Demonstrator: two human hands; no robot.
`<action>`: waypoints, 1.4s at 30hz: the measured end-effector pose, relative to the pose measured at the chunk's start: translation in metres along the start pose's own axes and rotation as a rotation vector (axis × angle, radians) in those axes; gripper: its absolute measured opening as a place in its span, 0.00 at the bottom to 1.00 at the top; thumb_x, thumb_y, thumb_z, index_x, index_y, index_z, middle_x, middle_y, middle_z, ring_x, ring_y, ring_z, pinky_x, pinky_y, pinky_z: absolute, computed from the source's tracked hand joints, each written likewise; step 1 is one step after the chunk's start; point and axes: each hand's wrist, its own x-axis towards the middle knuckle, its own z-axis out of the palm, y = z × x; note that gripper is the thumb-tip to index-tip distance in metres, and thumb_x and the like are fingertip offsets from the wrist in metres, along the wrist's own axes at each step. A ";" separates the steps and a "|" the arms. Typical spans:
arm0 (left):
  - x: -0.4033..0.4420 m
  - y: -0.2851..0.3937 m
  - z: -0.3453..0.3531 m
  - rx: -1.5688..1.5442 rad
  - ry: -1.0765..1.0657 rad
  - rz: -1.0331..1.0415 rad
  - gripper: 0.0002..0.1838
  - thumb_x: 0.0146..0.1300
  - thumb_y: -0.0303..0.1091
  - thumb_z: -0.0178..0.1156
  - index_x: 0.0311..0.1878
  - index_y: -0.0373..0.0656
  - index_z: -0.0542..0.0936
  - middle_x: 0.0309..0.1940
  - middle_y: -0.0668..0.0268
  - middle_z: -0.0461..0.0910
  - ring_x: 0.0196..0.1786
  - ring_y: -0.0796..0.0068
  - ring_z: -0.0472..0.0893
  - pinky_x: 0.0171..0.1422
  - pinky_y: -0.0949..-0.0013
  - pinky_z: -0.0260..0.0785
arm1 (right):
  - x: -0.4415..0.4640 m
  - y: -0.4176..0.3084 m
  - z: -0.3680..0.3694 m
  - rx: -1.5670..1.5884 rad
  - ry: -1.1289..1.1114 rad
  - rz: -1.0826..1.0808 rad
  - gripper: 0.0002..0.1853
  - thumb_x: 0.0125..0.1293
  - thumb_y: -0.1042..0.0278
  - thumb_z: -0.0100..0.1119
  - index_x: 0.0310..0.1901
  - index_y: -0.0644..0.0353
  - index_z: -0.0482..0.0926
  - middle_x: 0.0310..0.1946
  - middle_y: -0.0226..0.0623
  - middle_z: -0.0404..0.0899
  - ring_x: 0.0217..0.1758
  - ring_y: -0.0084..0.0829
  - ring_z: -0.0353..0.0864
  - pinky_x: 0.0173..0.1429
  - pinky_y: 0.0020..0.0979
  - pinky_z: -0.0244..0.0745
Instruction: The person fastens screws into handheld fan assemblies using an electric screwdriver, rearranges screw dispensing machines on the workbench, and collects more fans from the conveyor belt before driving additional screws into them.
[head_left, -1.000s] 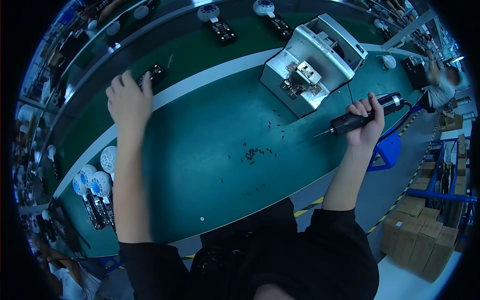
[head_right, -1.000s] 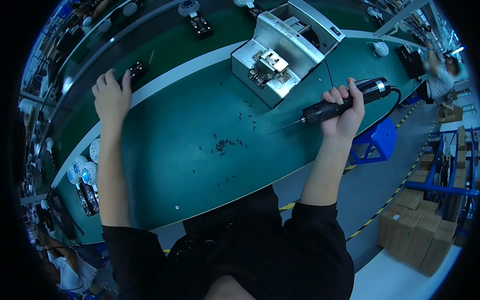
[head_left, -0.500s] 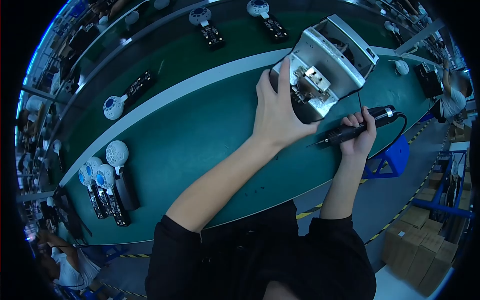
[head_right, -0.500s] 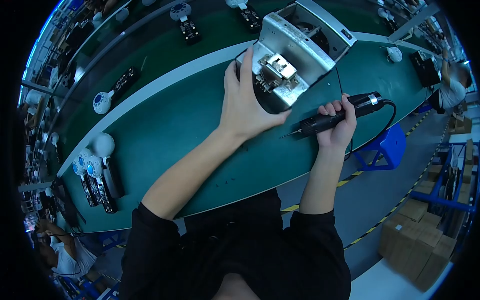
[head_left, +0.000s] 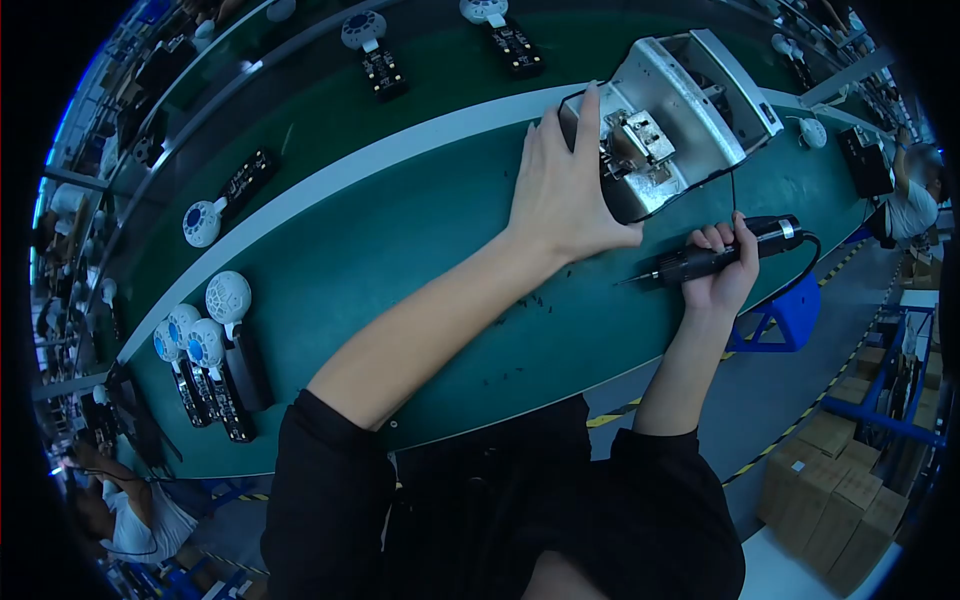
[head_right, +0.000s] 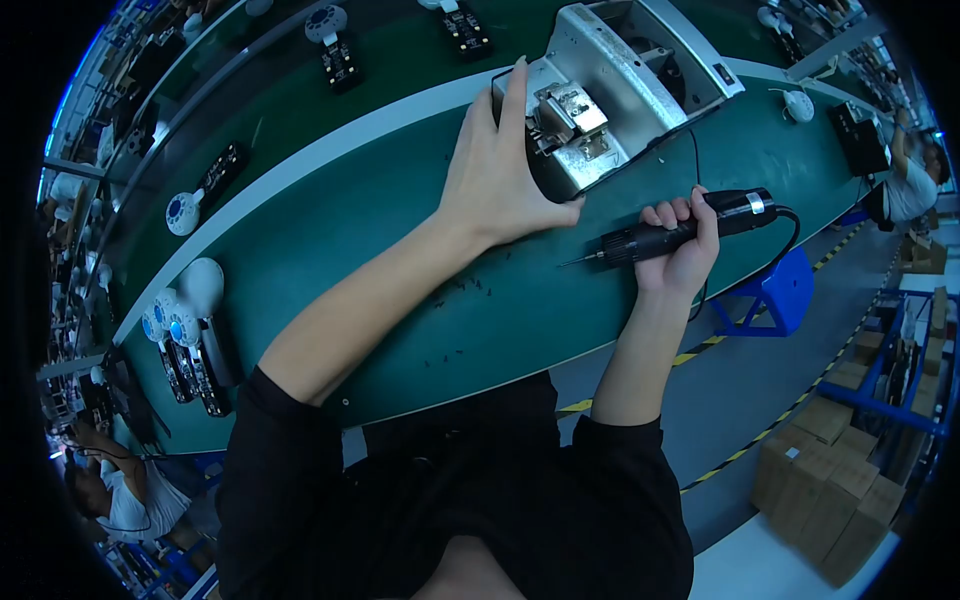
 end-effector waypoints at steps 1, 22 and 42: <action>-0.003 0.003 0.008 0.039 0.025 0.031 0.75 0.34 0.50 0.82 0.82 0.40 0.44 0.66 0.26 0.59 0.68 0.29 0.66 0.73 0.45 0.65 | 0.001 -0.001 0.002 0.012 0.007 -0.018 0.09 0.73 0.69 0.58 0.51 0.59 0.72 0.25 0.26 0.67 0.27 0.22 0.68 0.37 0.29 0.69; 0.040 -0.088 -0.088 0.432 -0.081 0.256 0.43 0.67 0.57 0.63 0.80 0.51 0.61 0.78 0.42 0.57 0.79 0.38 0.58 0.80 0.40 0.54 | 0.006 -0.006 0.002 0.008 0.001 -0.010 0.11 0.73 0.69 0.58 0.53 0.57 0.72 0.26 0.27 0.67 0.26 0.21 0.68 0.36 0.29 0.68; 0.085 -0.123 -0.129 1.197 -0.363 0.220 0.15 0.66 0.33 0.62 0.56 0.50 0.79 0.49 0.64 0.85 0.63 0.63 0.80 0.80 0.41 0.53 | -0.026 -0.037 0.165 -0.238 -0.750 -0.252 0.08 0.77 0.67 0.49 0.38 0.57 0.66 0.25 0.25 0.61 0.26 0.20 0.64 0.41 0.28 0.62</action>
